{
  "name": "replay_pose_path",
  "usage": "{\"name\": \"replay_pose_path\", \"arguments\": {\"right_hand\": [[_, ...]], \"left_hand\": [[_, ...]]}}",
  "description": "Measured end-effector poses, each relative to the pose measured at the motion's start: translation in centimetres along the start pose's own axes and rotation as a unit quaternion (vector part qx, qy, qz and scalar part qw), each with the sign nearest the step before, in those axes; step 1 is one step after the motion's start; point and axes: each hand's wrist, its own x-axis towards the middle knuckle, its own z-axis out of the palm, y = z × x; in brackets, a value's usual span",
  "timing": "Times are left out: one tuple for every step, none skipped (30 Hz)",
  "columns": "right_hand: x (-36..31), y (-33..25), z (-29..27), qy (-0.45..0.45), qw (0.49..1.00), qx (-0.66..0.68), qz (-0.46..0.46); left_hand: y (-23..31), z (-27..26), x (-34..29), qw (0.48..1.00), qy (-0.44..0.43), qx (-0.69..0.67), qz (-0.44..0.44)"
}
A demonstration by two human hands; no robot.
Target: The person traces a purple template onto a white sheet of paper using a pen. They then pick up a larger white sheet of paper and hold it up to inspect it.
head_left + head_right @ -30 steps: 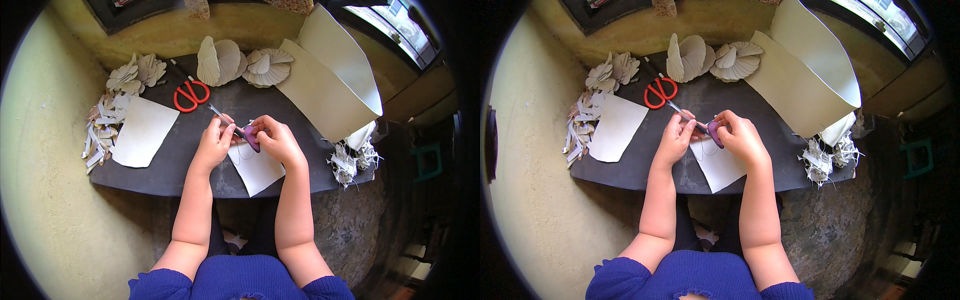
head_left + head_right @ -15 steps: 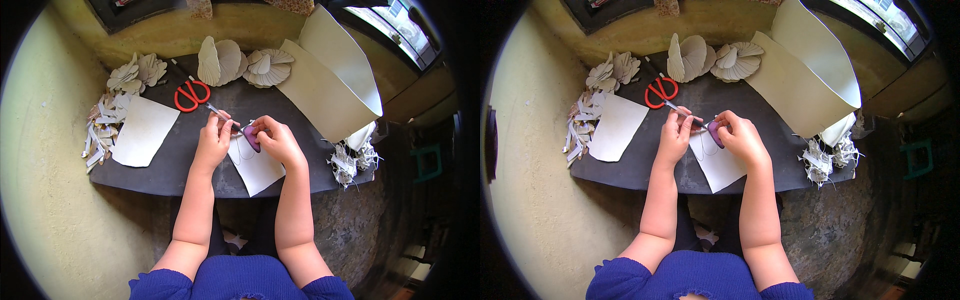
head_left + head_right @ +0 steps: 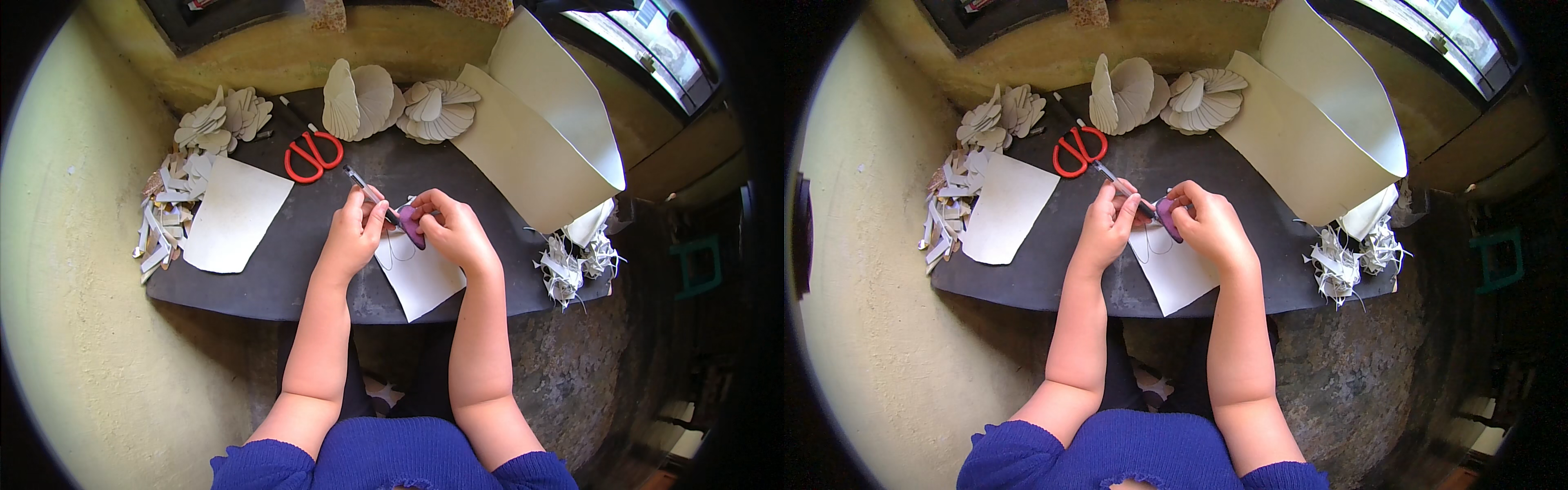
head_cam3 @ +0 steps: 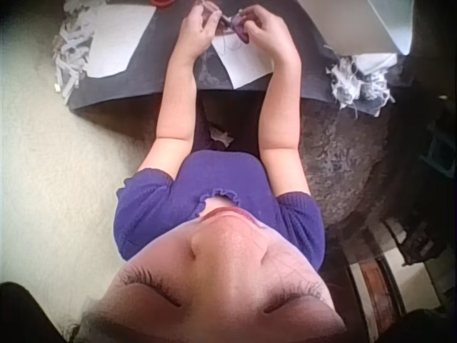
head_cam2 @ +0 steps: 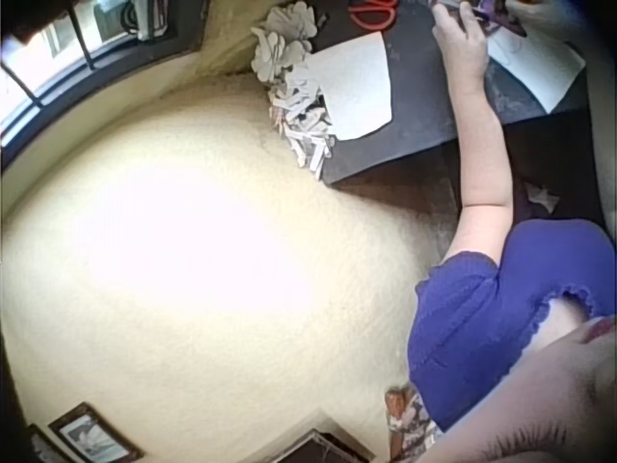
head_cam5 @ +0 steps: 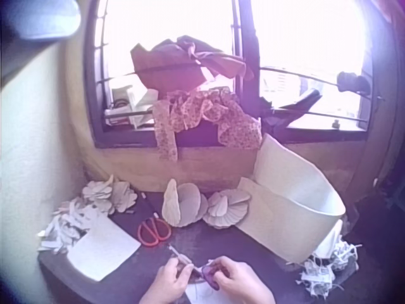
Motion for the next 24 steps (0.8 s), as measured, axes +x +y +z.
{"name": "replay_pose_path", "arguments": {"right_hand": [[0.00, 0.01, 0.00, 0.000, 1.000, -0.001, 0.001], [0.01, 0.03, 0.00, 0.000, 1.000, -0.003, 0.002], [0.02, 0.06, -0.01, 0.000, 1.000, -0.004, 0.003], [0.05, 0.12, -0.03, 0.001, 1.000, -0.010, 0.001], [0.08, 0.19, -0.05, 0.001, 1.000, -0.015, -0.001], [0.11, 0.22, -0.04, 0.001, 1.000, -0.021, -0.004], [0.09, 0.14, -0.03, 0.000, 1.000, -0.021, 0.000], [0.05, -0.01, -0.03, 0.000, 1.000, -0.021, 0.004], [0.03, -0.09, -0.02, 0.000, 1.000, -0.021, 0.008], [0.05, -0.04, 0.00, -0.001, 1.000, -0.019, 0.006], [0.08, 0.07, 0.03, -0.002, 1.000, -0.016, 0.004], [0.10, 0.17, 0.02, -0.003, 1.000, -0.014, 0.003], [0.11, 0.23, 0.03, -0.002, 1.000, -0.013, 0.001], [0.12, 0.28, 0.03, -0.002, 1.000, -0.012, -0.001], [0.13, 0.29, 0.04, -0.002, 1.000, -0.011, -0.004], [0.12, 0.27, 0.04, -0.002, 1.000, -0.011, -0.005], [0.10, 0.24, 0.04, -0.001, 1.000, -0.010, -0.006], [0.08, 0.25, 0.02, -0.001, 1.000, -0.009, -0.007], [0.08, 0.26, 0.01, -0.001, 1.000, -0.009, -0.006], [0.07, 0.26, 0.00, -0.001, 1.000, -0.008, -0.005], [0.05, 0.22, 0.01, -0.002, 1.000, -0.009, -0.005], [0.07, 0.35, 0.06, 0.003, 1.000, -0.015, -0.011], [0.12, 0.60, 0.15, 0.008, 1.000, -0.020, -0.016], [0.13, 0.67, 0.19, 0.013, 0.999, -0.026, -0.021]], "left_hand": [[0.04, -0.01, 0.02, 1.000, 0.000, 0.002, -0.001], [0.09, -0.03, 0.02, 1.000, 0.000, 0.003, -0.003], [0.17, -0.03, 0.03, 1.000, 0.002, 0.003, -0.004], [0.26, -0.03, 0.04, 1.000, 0.003, 0.003, -0.005], [0.29, -0.03, 0.06, 1.000, 0.004, 0.003, -0.006], [0.28, -0.09, 0.05, 1.000, 0.005, 0.001, -0.003], [0.24, -0.17, 0.05, 1.000, 0.005, 0.000, 0.000], [0.19, -0.21, 0.05, 1.000, 0.006, -0.002, 0.003], [0.10, -0.20, 0.07, 1.000, 0.007, -0.008, 0.005], [-0.02, -0.16, 0.09, 1.000, 0.008, -0.014, 0.008], [-0.11, -0.15, 0.10, 1.000, 0.009, -0.019, 0.010], [-0.17, -0.15, 0.14, 1.000, 0.007, -0.020, 0.008], [-0.22, -0.16, 0.18, 1.000, 0.005, -0.020, 0.006], [-0.25, -0.16, 0.20, 1.000, 0.004, -0.020, 0.005], [-0.25, -0.13, 0.19, 1.000, 0.006, -0.021, 0.003], [-0.24, -0.05, 0.19, 1.000, 0.008, -0.023, 0.002], [-0.24, -0.02, 0.18, 1.000, 0.011, -0.025, 0.001], [-0.24, -0.02, 0.19, 1.000, 0.009, -0.021, 0.001], [-0.24, -0.05, 0.21, 1.000, 0.008, -0.018, 0.001], [-0.25, -0.07, 0.23, 1.000, 0.007, -0.015, 0.001], [-0.33, -0.11, 0.25, 1.000, 0.010, -0.016, 0.006], [-0.50, -0.15, 0.30, 1.000, 0.013, -0.017, 0.011], [-0.59, -0.19, 0.33, 1.000, 0.016, -0.018, 0.016], [-0.65, -0.20, 0.41, 1.000, 0.021, -0.017, 0.015]]}}
